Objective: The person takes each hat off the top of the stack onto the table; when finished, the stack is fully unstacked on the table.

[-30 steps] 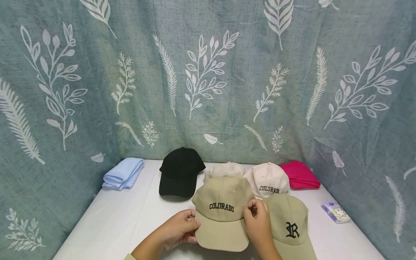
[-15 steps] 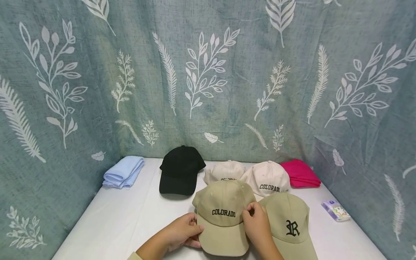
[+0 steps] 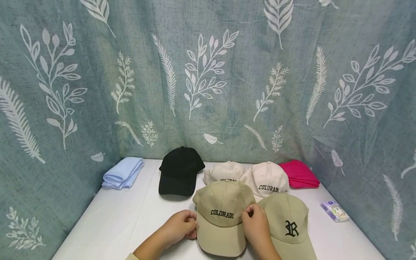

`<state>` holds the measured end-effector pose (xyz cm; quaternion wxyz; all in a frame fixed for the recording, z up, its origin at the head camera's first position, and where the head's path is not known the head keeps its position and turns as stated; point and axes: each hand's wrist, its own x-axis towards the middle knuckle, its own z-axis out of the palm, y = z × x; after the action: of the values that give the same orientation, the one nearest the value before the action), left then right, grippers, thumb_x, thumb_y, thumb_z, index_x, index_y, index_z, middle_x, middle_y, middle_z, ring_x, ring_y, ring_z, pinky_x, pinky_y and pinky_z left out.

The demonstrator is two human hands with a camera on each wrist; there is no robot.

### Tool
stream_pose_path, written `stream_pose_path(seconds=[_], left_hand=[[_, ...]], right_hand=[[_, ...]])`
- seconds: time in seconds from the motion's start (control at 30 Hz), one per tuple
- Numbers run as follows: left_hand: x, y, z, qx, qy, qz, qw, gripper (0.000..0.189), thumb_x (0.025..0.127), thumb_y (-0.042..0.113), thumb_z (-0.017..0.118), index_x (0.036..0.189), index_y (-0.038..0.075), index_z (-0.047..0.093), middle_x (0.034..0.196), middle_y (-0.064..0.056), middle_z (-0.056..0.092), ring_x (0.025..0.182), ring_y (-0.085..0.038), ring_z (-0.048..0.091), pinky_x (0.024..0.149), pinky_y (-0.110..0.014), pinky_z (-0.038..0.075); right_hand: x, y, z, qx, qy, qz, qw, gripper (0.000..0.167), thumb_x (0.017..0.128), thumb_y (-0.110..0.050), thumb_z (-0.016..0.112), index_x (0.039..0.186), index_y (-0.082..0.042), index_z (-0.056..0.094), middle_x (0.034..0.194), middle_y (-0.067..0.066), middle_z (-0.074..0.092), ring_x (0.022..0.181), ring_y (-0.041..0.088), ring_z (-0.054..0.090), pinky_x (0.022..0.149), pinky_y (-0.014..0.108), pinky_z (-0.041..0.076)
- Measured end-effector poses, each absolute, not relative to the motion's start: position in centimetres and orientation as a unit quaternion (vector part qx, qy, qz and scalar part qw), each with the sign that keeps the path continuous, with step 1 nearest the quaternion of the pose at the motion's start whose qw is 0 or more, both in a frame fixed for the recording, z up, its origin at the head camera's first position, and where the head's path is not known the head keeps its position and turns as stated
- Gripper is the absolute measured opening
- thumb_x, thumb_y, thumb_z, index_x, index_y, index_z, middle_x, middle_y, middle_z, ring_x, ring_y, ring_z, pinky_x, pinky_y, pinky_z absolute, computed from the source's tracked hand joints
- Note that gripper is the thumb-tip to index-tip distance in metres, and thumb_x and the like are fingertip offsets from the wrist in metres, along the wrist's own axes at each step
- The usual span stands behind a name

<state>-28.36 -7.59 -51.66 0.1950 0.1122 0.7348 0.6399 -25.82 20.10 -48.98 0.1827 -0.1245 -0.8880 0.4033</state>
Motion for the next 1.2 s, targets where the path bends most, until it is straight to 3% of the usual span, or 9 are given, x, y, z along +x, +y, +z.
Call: stream_pose_path(seconds=[0.4, 0.6, 0.93, 1.2], left_hand=[[-28.4, -7.2, -51.8, 0.111, 0.75, 0.633, 0.156, 0.037, 0.099, 0.011, 0.063, 0.131, -0.007, 0.06, 0.1, -0.009, 0.066, 0.079, -0.014, 0.068, 0.074, -0.031, 0.064], [-28.4, -7.2, -51.9, 0.092, 0.751, 0.637, 0.15, 0.046, 0.096, 0.01, 0.064, 0.139, -0.002, 0.058, 0.099, -0.009, 0.068, 0.079, -0.015, 0.07, 0.075, -0.031, 0.064], [-28.4, -7.1, -51.8, 0.107, 0.731, 0.645, 0.196, 0.053, 0.097, 0.009, 0.063, 0.147, -0.006, 0.052, 0.107, -0.01, 0.067, 0.088, -0.014, 0.069, 0.08, -0.029, 0.063], [-28.3, -7.2, -51.6, 0.128, 0.738, 0.632, 0.2, 0.055, 0.1, 0.012, 0.063, 0.149, -0.008, 0.049, 0.106, -0.01, 0.064, 0.088, -0.014, 0.066, 0.082, -0.031, 0.062]], right_hand=[[-25.8, 20.3, -49.4, -0.117, -0.898, 0.388, 0.172, 0.005, 0.088, -0.01, 0.064, 0.088, -0.007, 0.059, 0.093, 0.011, 0.056, 0.09, 0.026, 0.055, 0.076, 0.039, 0.044], [-25.7, 20.3, -49.3, -0.116, -0.901, 0.381, 0.174, 0.005, 0.089, -0.012, 0.064, 0.089, -0.007, 0.061, 0.094, 0.012, 0.058, 0.091, 0.027, 0.056, 0.077, 0.041, 0.045], [-25.5, 20.0, -48.7, -0.115, -0.889, 0.407, 0.176, 0.022, 0.09, -0.013, 0.063, 0.106, 0.002, 0.066, 0.102, 0.015, 0.065, 0.098, 0.028, 0.061, 0.086, 0.045, 0.051], [-25.5, 19.0, -48.8, -0.133, -0.87, 0.432, 0.199, 0.041, 0.09, -0.015, 0.063, 0.125, 0.005, 0.061, 0.115, 0.02, 0.062, 0.109, 0.033, 0.059, 0.095, 0.049, 0.049]])
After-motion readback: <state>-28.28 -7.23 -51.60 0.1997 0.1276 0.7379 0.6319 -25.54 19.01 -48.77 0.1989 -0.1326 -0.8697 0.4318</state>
